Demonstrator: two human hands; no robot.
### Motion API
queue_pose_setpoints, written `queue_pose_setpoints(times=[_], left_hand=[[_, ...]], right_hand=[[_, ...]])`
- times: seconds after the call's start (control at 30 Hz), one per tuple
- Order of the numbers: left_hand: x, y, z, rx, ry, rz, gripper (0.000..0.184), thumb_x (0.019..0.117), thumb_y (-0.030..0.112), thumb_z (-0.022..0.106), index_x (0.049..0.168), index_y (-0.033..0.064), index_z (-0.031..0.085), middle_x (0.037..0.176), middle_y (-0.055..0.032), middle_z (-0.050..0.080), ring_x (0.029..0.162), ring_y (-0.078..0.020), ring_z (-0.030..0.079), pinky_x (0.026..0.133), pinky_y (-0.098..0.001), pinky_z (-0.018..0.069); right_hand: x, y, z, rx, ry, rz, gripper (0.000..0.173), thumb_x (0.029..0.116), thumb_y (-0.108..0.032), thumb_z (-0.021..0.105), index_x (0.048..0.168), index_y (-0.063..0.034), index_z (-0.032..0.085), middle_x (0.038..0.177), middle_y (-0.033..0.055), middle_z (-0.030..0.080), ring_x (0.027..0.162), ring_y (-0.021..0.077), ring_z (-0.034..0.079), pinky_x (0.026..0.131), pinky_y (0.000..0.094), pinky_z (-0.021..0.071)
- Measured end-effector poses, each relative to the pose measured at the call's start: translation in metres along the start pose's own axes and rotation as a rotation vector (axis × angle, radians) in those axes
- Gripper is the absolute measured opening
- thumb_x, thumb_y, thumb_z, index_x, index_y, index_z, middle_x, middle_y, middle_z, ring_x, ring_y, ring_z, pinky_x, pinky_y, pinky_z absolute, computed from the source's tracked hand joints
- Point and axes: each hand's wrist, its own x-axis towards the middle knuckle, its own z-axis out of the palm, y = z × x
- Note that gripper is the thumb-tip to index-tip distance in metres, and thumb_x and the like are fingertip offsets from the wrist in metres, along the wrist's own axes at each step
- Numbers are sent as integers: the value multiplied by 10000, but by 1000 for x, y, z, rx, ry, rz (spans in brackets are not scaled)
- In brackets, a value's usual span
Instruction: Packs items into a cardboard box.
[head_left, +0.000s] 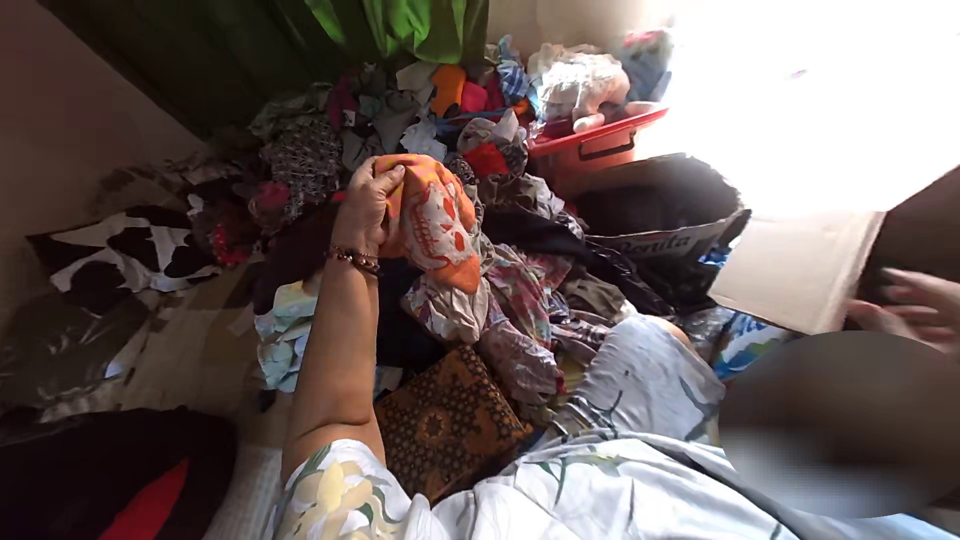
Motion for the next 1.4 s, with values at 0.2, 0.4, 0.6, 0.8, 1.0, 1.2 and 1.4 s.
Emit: queue_pose_setpoints(times=[0.2,0.4,0.6,0.8,1.0,1.2,1.4], left_hand=[[-40,7,68,-95,-310,17,194,1062,65,442,1216,79,560,935,23,689,805,-35,680,723,-217,588],[-77,-6,104,-301,-438,-61,224,1078,109,403,1203,121,588,923,37,714,798,-33,694,709,-218,598],[-89,-125,110,147,-622,-378,276,1082,96,437,1334,20,521,1028,-67,665,834,-93,647,763,-293,556],[-133,-160,113,366,-651,-587,403,1079,145,492,1453,16,415,1226,-213,622,987,-242,670,810,-418,571],[-180,-152,122,820,-622,16,780,935,357,718,1511,-64,402,1530,-350,372,1395,-480,428,1142,-568,375],[-226,-152,154,633,-622,497,742,774,374,816,1364,-27,611,1411,-242,590,1321,-450,545,1032,-671,428],[-153,-98,139,239,-425,153,167,936,39,638,1079,-13,707,984,-90,740,914,-134,709,867,-374,597]], right_hand=[[-23,-169,48,225,72,-341,763,830,-512,765,1299,69,603,1327,302,603,1214,444,613,973,582,532],[-48,-167,132,136,397,-503,425,967,-299,619,1329,-83,565,1268,235,637,1208,356,622,1024,481,498],[-67,-124,111,34,-45,-543,144,904,39,586,979,7,705,944,222,700,888,403,709,764,530,586],[-76,-107,107,4,-562,-391,216,893,70,606,1085,40,701,1109,269,678,1104,472,638,882,600,519],[-75,-105,107,62,-510,-371,242,867,90,618,1082,28,711,1129,258,690,1107,462,649,883,599,525],[-72,-119,104,407,-89,-403,185,940,-44,576,1028,-1,733,916,145,730,845,253,718,773,406,597],[-59,-106,85,599,-88,-177,560,854,-138,751,1356,41,580,1278,208,642,1148,278,656,920,445,581]])
